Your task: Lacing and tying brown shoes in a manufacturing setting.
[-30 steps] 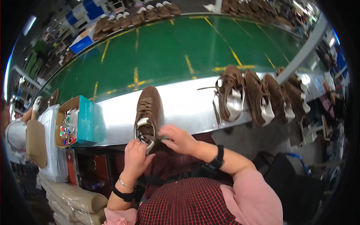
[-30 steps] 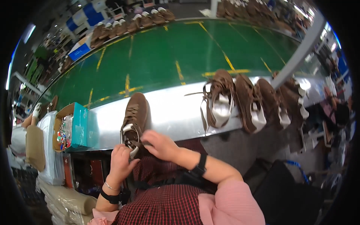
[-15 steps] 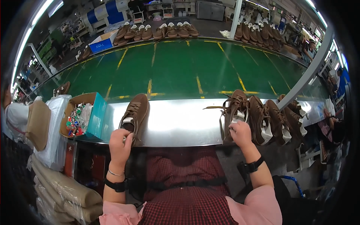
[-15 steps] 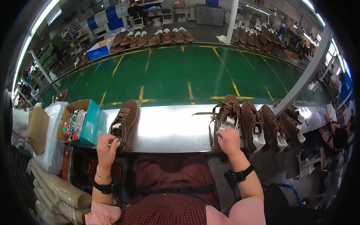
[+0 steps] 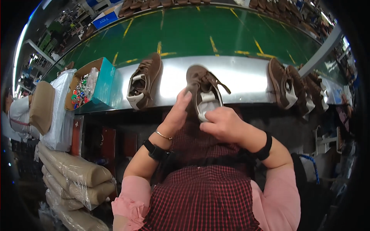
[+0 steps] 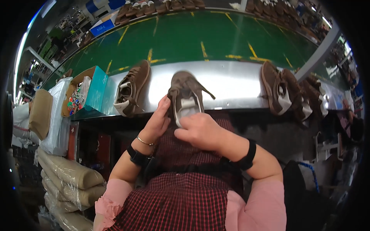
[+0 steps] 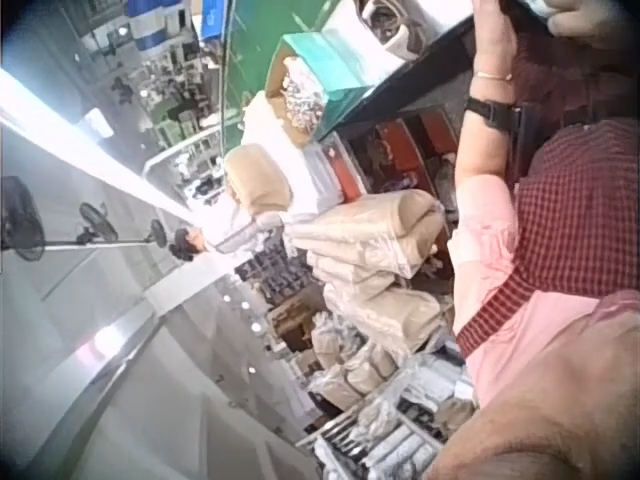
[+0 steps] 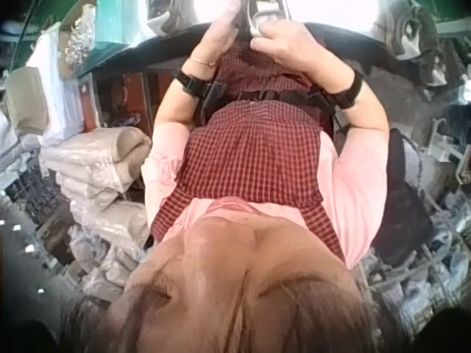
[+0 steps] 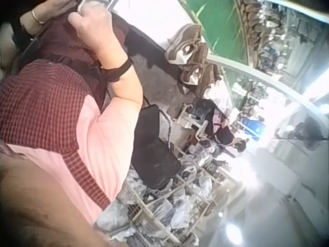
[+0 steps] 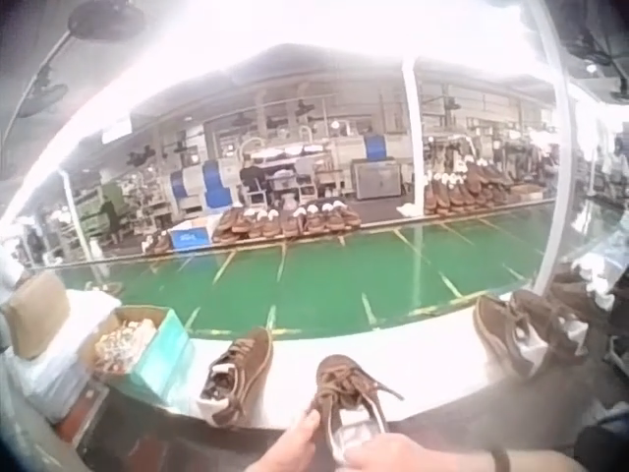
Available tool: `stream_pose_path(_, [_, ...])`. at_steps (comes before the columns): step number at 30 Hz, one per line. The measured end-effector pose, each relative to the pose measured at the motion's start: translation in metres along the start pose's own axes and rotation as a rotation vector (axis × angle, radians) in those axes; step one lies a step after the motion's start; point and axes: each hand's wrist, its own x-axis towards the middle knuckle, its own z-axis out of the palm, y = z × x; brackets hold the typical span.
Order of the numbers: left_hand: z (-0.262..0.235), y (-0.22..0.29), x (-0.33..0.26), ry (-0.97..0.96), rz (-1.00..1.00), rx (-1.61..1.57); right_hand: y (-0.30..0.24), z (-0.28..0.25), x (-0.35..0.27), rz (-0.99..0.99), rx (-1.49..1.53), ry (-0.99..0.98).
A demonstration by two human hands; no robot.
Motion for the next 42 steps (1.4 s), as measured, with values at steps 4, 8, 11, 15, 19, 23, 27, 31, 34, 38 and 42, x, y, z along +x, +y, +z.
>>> stream_pose_path(4, [-0.008,-0.016,-0.049,-0.114,-0.35,0.369,0.002,0.073,-0.053,0.113,0.069,-0.133])
stream_pose_path(8, [-0.032,0.026,-0.079,-0.053,-0.469,0.939,-0.001,0.127,-0.109,0.272,0.223,-0.487])
stream_pose_path(11, [-0.052,0.064,-0.1,0.153,-0.323,0.724,-0.004,0.128,-0.095,0.37,0.242,-0.635])
stream_pose_path(15, [-0.075,0.055,-0.138,-0.008,-0.381,1.013,-0.005,0.127,-0.091,0.392,0.394,-0.653])
stream_pose_path(19, [-0.096,0.024,-0.147,0.006,-0.484,1.325,-0.021,0.125,-0.094,0.467,0.551,-0.616])
stream_pose_path(23, [-0.101,0.005,-0.14,-0.128,-0.387,1.39,-0.021,0.121,-0.101,0.497,0.644,-0.536])
stream_pose_path(27, [-0.084,0.025,-0.117,-0.072,0.166,1.593,-0.023,0.063,-0.081,0.421,0.647,-0.212])
stream_pose_path(31, [-0.038,0.018,-0.088,0.064,0.153,1.083,-0.015,0.018,-0.068,0.565,0.262,0.113])
stream_pose_path(34, [-0.024,-0.017,-0.063,-0.08,0.172,1.373,0.006,0.05,-0.072,0.494,0.13,-0.005])
stream_pose_path(38, [-0.031,-0.026,-0.068,0.041,0.029,1.128,-0.002,0.049,-0.079,0.454,0.117,-0.166])
stream_pose_path(42, [-0.037,0.007,-0.085,0.032,0.144,1.309,-0.003,0.019,-0.09,0.478,0.152,-0.045])
